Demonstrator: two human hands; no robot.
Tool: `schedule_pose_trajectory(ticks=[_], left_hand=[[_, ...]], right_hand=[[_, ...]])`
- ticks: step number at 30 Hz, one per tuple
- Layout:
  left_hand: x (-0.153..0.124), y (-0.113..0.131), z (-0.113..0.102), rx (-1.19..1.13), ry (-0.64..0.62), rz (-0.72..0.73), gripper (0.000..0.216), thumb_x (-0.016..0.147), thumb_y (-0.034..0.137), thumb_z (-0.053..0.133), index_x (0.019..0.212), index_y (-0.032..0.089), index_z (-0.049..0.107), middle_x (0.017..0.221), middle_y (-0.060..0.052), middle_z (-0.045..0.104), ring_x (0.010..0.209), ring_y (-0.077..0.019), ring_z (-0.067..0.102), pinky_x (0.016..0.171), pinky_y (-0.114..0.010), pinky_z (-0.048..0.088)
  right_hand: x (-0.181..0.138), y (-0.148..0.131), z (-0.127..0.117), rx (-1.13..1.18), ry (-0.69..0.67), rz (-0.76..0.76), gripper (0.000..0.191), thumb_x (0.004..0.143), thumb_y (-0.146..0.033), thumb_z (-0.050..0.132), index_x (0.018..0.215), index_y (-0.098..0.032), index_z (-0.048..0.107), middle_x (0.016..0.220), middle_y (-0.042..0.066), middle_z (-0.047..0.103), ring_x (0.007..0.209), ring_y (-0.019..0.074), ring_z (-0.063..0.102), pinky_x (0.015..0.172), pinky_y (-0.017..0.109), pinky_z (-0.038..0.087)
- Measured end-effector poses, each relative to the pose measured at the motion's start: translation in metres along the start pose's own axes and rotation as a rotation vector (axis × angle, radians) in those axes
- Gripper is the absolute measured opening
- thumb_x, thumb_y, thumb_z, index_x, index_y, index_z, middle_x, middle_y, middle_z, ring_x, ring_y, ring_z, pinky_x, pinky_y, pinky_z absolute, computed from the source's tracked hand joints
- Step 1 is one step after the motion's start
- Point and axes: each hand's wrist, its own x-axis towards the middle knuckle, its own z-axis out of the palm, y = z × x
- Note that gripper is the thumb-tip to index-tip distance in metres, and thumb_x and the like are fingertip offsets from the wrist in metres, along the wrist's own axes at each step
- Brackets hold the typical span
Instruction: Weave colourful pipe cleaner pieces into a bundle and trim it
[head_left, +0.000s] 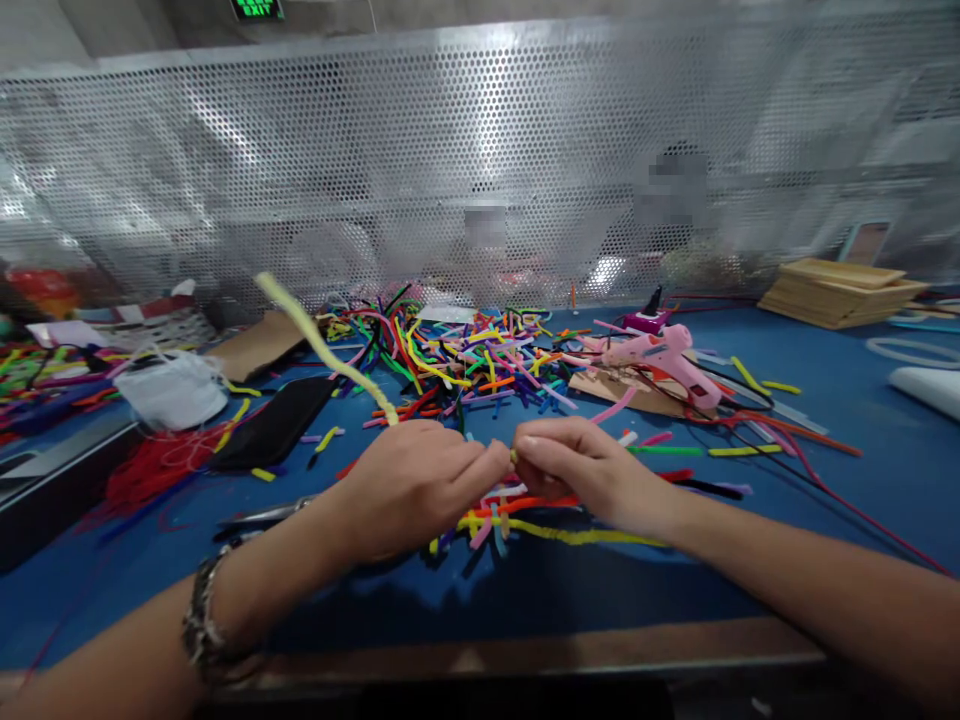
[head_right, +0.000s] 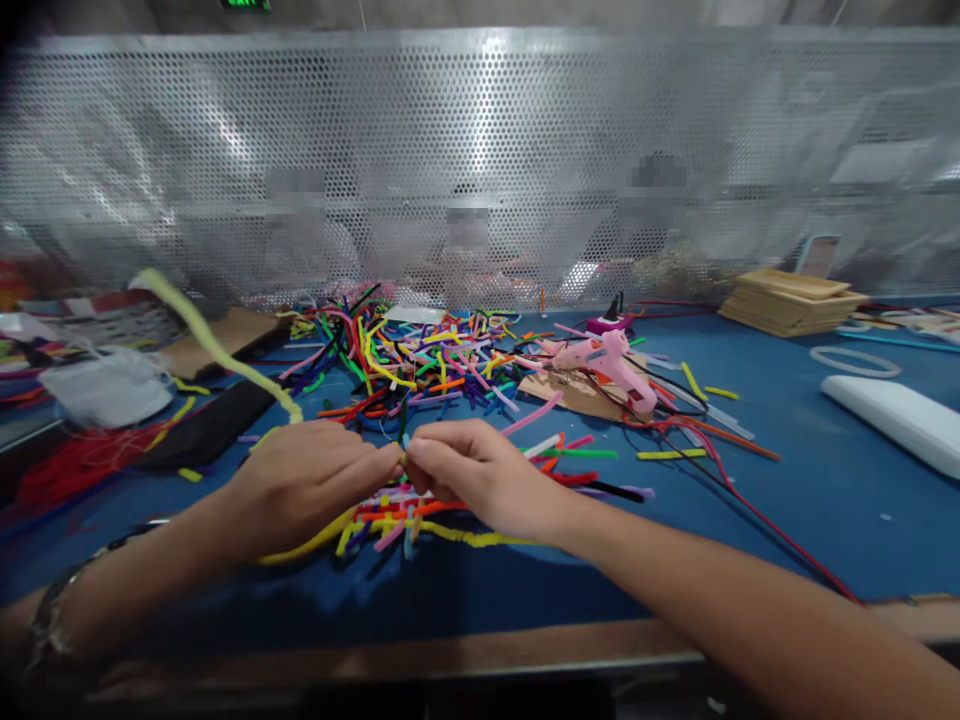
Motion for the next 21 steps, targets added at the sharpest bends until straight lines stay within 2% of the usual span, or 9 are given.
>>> schedule_pose_trajectory(ticks=[2, 4, 6, 7, 10, 14, 16, 18, 21], left_hand=[[0.000, -0.002, 0.000, -0.106, -0.035, -0.059, 0.034, 0.088, 0.016, 0.028, 0.061, 0.014, 0.048, 0.048, 0.005, 0.038, 0.044, -0.0075, 0.029, 0.043, -0.022, 0.020], [0.002, -0.002, 0.000, -0.348, -0.098, -0.172, 0.033, 0.088, 0.021, 0.031, 0.057, 0.015, 0.043, 0.048, 0.006, 0.032, 0.043, -0.0055, 0.027, 0.042, -0.018, 0.020], [0.005, -0.002, -0.002, -0.565, -0.144, -0.286, 0.033, 0.087, 0.024, 0.033, 0.057, 0.015, 0.040, 0.050, 0.007, 0.029, 0.044, -0.0047, 0.026, 0.042, -0.016, 0.021], [0.006, -0.001, -0.003, -0.635, -0.151, -0.329, 0.033, 0.087, 0.025, 0.033, 0.057, 0.015, 0.040, 0.050, 0.007, 0.029, 0.045, -0.0048, 0.026, 0.042, -0.016, 0.022], [0.008, 0.002, -0.006, -0.718, -0.131, -0.395, 0.032, 0.087, 0.026, 0.034, 0.056, 0.015, 0.037, 0.051, 0.006, 0.027, 0.047, -0.0051, 0.025, 0.043, -0.016, 0.022], [0.008, 0.004, -0.006, -0.715, -0.119, -0.380, 0.031, 0.086, 0.024, 0.034, 0.056, 0.015, 0.035, 0.052, 0.006, 0.027, 0.047, -0.0049, 0.026, 0.043, -0.016, 0.022], [0.007, 0.005, -0.005, -0.676, -0.112, -0.367, 0.031, 0.086, 0.023, 0.034, 0.056, 0.015, 0.036, 0.051, 0.006, 0.027, 0.046, -0.0050, 0.025, 0.043, -0.016, 0.021], [0.006, 0.004, -0.004, -0.603, -0.090, -0.339, 0.032, 0.086, 0.022, 0.035, 0.055, 0.015, 0.037, 0.050, 0.006, 0.027, 0.045, -0.0050, 0.024, 0.042, -0.017, 0.020], [0.003, 0.001, -0.004, -0.463, -0.069, -0.248, 0.031, 0.086, 0.021, 0.036, 0.057, 0.015, 0.042, 0.049, 0.007, 0.033, 0.044, -0.0049, 0.028, 0.043, -0.017, 0.022]], right_hand=[[-0.001, 0.000, -0.008, -0.371, 0.069, -0.195, 0.029, 0.089, -0.029, 0.030, 0.071, -0.016, 0.049, 0.051, -0.005, 0.042, 0.044, 0.0058, 0.034, 0.042, 0.019, 0.025], [-0.003, 0.000, -0.016, -0.805, 0.133, -0.462, 0.026, 0.090, -0.024, 0.031, 0.082, -0.017, 0.055, 0.052, -0.004, 0.050, 0.046, 0.0072, 0.037, 0.044, 0.022, 0.023], [-0.004, -0.002, -0.021, -1.063, 0.193, -0.640, 0.029, 0.090, -0.020, 0.030, 0.083, -0.018, 0.057, 0.052, -0.003, 0.053, 0.047, 0.0079, 0.039, 0.046, 0.024, 0.023], [-0.005, -0.004, -0.022, -1.117, 0.226, -0.674, 0.029, 0.090, -0.019, 0.030, 0.082, -0.018, 0.058, 0.051, -0.004, 0.053, 0.047, 0.0080, 0.040, 0.046, 0.024, 0.024], [-0.006, -0.008, -0.020, -1.156, 0.313, -0.660, 0.027, 0.089, -0.018, 0.033, 0.079, -0.016, 0.059, 0.051, -0.003, 0.054, 0.048, 0.0083, 0.042, 0.047, 0.024, 0.027], [-0.006, -0.006, -0.015, -1.214, 0.370, -0.668, 0.022, 0.088, -0.017, 0.037, 0.087, -0.014, 0.059, 0.054, -0.002, 0.055, 0.049, 0.0083, 0.043, 0.047, 0.024, 0.028], [-0.006, -0.004, -0.012, -1.193, 0.370, -0.659, 0.021, 0.087, -0.017, 0.038, 0.083, -0.015, 0.059, 0.053, -0.003, 0.054, 0.048, 0.0081, 0.042, 0.047, 0.024, 0.027], [-0.006, -0.003, -0.008, -1.075, 0.341, -0.603, 0.024, 0.086, -0.017, 0.038, 0.072, -0.016, 0.058, 0.052, -0.002, 0.052, 0.047, 0.0079, 0.040, 0.046, 0.024, 0.025], [-0.006, -0.007, -0.003, -0.655, 0.209, -0.337, 0.028, 0.086, -0.018, 0.036, 0.062, -0.015, 0.051, 0.049, -0.004, 0.043, 0.044, 0.0063, 0.033, 0.043, 0.021, 0.023]])
